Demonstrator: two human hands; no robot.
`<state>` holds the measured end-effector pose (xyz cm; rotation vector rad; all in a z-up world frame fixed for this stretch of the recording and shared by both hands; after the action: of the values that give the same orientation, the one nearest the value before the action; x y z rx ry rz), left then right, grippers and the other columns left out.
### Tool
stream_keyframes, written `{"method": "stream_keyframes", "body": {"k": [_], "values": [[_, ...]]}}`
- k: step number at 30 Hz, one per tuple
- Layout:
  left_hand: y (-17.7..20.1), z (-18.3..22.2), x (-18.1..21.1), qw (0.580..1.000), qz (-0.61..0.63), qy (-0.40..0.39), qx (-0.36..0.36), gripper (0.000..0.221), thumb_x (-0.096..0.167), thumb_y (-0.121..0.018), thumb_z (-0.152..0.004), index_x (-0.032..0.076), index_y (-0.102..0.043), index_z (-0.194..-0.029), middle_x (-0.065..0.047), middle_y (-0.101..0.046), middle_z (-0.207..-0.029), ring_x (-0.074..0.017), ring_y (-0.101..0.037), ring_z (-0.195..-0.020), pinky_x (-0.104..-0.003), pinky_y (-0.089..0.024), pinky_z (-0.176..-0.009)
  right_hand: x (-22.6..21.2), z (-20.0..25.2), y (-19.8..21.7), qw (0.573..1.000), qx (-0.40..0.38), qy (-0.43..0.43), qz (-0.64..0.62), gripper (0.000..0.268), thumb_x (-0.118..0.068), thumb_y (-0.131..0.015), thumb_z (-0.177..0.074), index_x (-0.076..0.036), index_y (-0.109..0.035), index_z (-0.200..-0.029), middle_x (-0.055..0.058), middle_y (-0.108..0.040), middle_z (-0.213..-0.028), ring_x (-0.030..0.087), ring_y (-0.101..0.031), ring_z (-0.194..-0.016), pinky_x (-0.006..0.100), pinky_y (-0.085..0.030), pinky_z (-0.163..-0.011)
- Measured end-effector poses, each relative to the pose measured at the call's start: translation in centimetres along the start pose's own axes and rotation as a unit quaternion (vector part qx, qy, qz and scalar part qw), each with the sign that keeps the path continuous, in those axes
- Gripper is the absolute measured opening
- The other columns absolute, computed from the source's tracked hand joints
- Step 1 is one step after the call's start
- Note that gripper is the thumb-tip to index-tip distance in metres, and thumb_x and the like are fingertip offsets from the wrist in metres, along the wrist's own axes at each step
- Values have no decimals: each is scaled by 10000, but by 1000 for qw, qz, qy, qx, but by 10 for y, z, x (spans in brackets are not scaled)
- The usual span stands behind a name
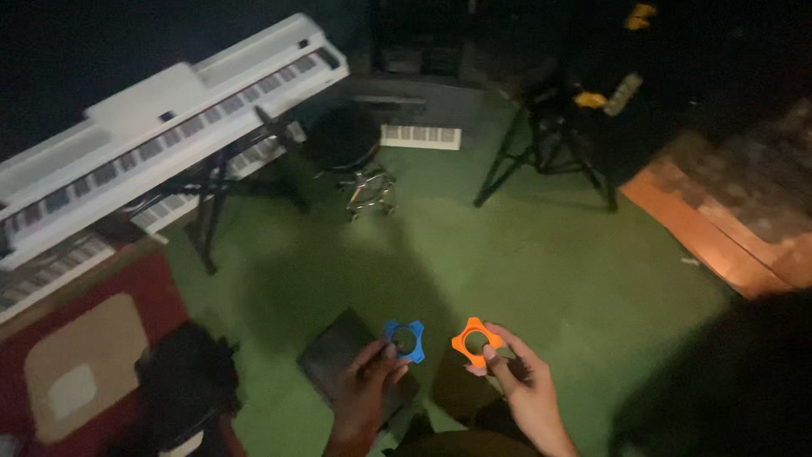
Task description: The person picks up microphone cables and two wireless microphones and places them into the designated slots within a foam-lined carrying case.
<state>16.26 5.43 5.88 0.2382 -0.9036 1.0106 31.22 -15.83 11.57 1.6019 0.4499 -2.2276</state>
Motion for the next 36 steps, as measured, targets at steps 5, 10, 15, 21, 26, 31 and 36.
{"method": "stream_keyframes", "body": {"k": [5,10,15,21,26,31,36], "values": [[-70,-21,-10,995,36,-23,-89,477,190,-721,-886,-31,-646,-1302,-175,-749,-1148,-285,-749,-1006,-426,-593,-926,-8,-8,61,998,49,31,-20,438,-122,-630,-954,-41,-601,-1383,109,-772,-997,215,-797,-834,290,-589,-774],[-148,-18,-12,986,-50,-35,-153,482,248,-675,-907,-3,-675,-1318,-128,-760,-1176,-237,-754,-1034,-411,-595,-947,-16,-20,131,993,98,52,-30,379,-95,-630,-949,-8,-610,-1318,119,-691,-1154,218,-784,-857,323,-608,-759],[-221,-29,-44,973,-41,-73,-217,418,163,-697,-922,-41,-697,-1286,-139,-749,-1142,-225,-728,-1025,-446,-612,-931,-19,-19,193,984,118,109,-83,355,-85,-606,-967,19,-605,-1306,96,-665,-1206,186,-732,-915,370,-651,-825],[-297,-24,-67,962,-93,-63,-250,360,91,-709,-888,-25,-653,-1224,-125,-736,-1095,-221,-729,-1022,-454,-635,-898,-24,-4,262,977,176,86,-82,351,-97,-617,-961,2,-619,-1298,101,-704,-1122,163,-727,-866,365,-649,-825],[-357,4,-61,943,-121,-36,-309,392,98,-706,-892,6,-650,-1269,-97,-718,-1114,-187,-702,-1035,-403,-612,-898,-16,21,307,962,271,39,-24,363,-114,-673,-948,-30,-657,-1300,108,-747,-901,146,-717,-788,313,-572,-756],[-406,16,-68,913,-151,-18,-379,382,120,-688,-913,14,-657,-1278,-82,-729,-1132,-161,-695,-1033,-358,-602,-892,-9,35,337,939,332,63,-68,362,-129,-680,-945,-27,-659,-1292,60,-713,-887,135,-663,-779,308,-575,-738],[-462,5,-85,885,-132,10,-447,370,94,-691,-918,-3,-643,-1272,-80,-708,-1102,-173,-696,-1010,-366,-614,-885,-13,36,361,914,391,71,-88,352,-131,-674,-943,-20,-651,-1276,52,-714,-894,136,-683,-793,309,-579,-743]]}}
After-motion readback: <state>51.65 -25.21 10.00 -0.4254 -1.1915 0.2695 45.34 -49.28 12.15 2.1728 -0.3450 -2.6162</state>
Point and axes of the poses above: each hand's wrist, its own z-axis away from the middle knuckle, its own y-axis out of the back of the hand, x = y × z, the point moved 5 cm from there along -z, towards the middle knuckle
